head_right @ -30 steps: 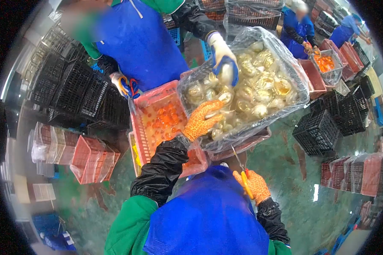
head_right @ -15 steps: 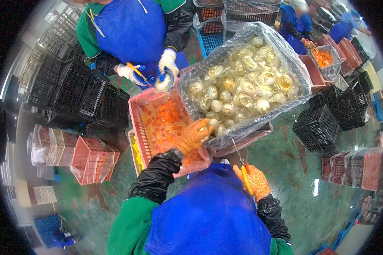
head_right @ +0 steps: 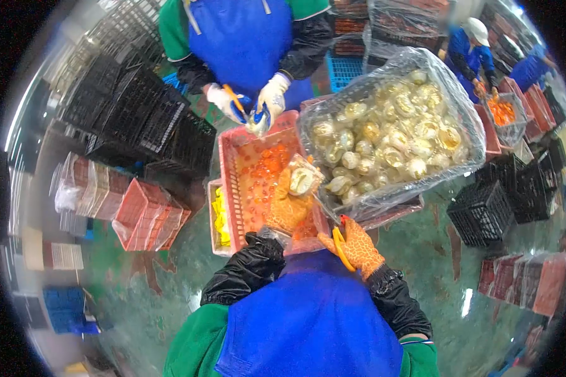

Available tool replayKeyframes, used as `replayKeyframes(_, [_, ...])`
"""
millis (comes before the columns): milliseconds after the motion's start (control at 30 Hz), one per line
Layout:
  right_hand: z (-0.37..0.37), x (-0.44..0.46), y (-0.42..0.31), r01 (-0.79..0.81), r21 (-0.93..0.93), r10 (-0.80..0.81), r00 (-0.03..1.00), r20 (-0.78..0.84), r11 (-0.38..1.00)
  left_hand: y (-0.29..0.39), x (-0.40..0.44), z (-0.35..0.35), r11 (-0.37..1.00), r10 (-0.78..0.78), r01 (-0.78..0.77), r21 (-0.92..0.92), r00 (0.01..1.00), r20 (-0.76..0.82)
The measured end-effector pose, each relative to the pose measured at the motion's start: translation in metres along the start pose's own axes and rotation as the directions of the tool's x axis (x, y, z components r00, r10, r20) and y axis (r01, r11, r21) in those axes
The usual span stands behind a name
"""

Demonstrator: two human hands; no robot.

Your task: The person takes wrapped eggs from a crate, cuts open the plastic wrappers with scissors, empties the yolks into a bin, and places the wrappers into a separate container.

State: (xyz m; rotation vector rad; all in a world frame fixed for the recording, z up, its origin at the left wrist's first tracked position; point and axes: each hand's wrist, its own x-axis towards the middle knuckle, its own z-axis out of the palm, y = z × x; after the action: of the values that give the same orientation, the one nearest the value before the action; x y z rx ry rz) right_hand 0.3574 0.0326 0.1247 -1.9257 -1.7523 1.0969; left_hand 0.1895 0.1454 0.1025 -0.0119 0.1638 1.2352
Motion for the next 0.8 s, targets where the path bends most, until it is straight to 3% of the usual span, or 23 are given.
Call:
replayKeyframes(67, [-0.003, 0.011, -0.018, 0.063, 0.006, -0.063, 0.998, 0.017, 0.998, 0.002, -0.013, -0.003, 0.997, -0.074, 0.074, 0.010, 0.996, 0.042])
replayKeyframes(100, [-0.008, 0.015, -0.027, 0.060, 0.056, -0.064, 0.995, 0.071, 0.997, 0.002, -0.017, -0.006, 0.992, -0.038, 0.042, 0.123, 0.999, -0.033])
replayKeyframes(133, [-0.011, 0.017, -0.038, 0.053, 0.105, -0.067, 0.990, 0.127, 0.993, 0.005, -0.020, -0.011, 0.992, -0.018, 0.022, 0.122, 0.999, -0.033])
replayKeyframes(200, [-0.003, 0.023, -0.041, 0.044, 0.077, -0.053, 0.991, 0.122, 0.996, 0.012, -0.026, -0.021, 0.996, -0.078, 0.073, 0.059, 0.992, 0.095])
replayKeyframes(233, [0.003, 0.027, -0.041, 0.025, 0.080, -0.035, 0.991, 0.131, 0.996, 0.010, -0.038, 0.010, 0.999, -0.021, 0.023, 0.044, 0.999, -0.041])
replayKeyframes(367, [0.007, 0.037, -0.049, -0.040, 0.074, 0.020, 0.968, 0.250, 0.996, 0.021, -0.043, -0.006, 0.970, 0.127, -0.112, 0.214, 0.990, -0.057])
replayKeyframes(400, [0.009, 0.040, -0.050, -0.030, 0.073, 0.011, 0.967, 0.256, 0.997, 0.026, -0.047, -0.008, 0.633, 0.270, -0.231, 0.739, 0.960, 0.068])
replayKeyframes(467, [0.013, 0.043, -0.050, -0.015, -0.045, 0.026, 0.965, 0.261, 0.999, 0.029, -0.054, 0.005, 0.040, 0.317, -0.270, 0.962, 0.917, 0.244])
replayKeyframes(500, [0.014, 0.042, -0.051, -0.009, -0.048, 0.022, 0.963, 0.268, 0.999, 0.027, -0.055, 0.013, 0.293, 0.398, -0.384, 0.876, 0.882, 0.253])
replayKeyframes(567, [0.017, 0.042, -0.055, 0.044, -0.051, -0.031, 0.970, 0.243, 0.998, 0.031, -0.056, 0.017, 0.502, 0.486, -0.495, 0.709, 0.840, 0.242])
replayKeyframes(633, [0.040, 0.052, -0.036, 0.047, 0.038, -0.054, 0.971, 0.235, 0.998, 0.038, -0.054, 0.005, 0.848, 0.307, -0.244, 0.470, 0.950, -0.062])
replayKeyframes(667, [0.043, 0.052, -0.035, 0.044, 0.082, -0.062, 0.971, 0.232, 0.996, 0.038, -0.056, 0.010, 0.847, 0.314, -0.249, 0.470, 0.947, -0.063])
replayKeyframes(733, [0.041, 0.049, -0.044, 0.043, 0.110, -0.068, 0.970, 0.232, 0.993, 0.034, -0.061, 0.018, 0.929, 0.278, -0.180, 0.322, 0.916, -0.289])
replayKeyframes(800, [0.043, 0.046, -0.050, 0.050, 0.093, -0.071, 0.968, 0.239, 0.994, 0.034, -0.061, 0.009, 0.896, 0.344, -0.230, 0.380, 0.901, -0.264])
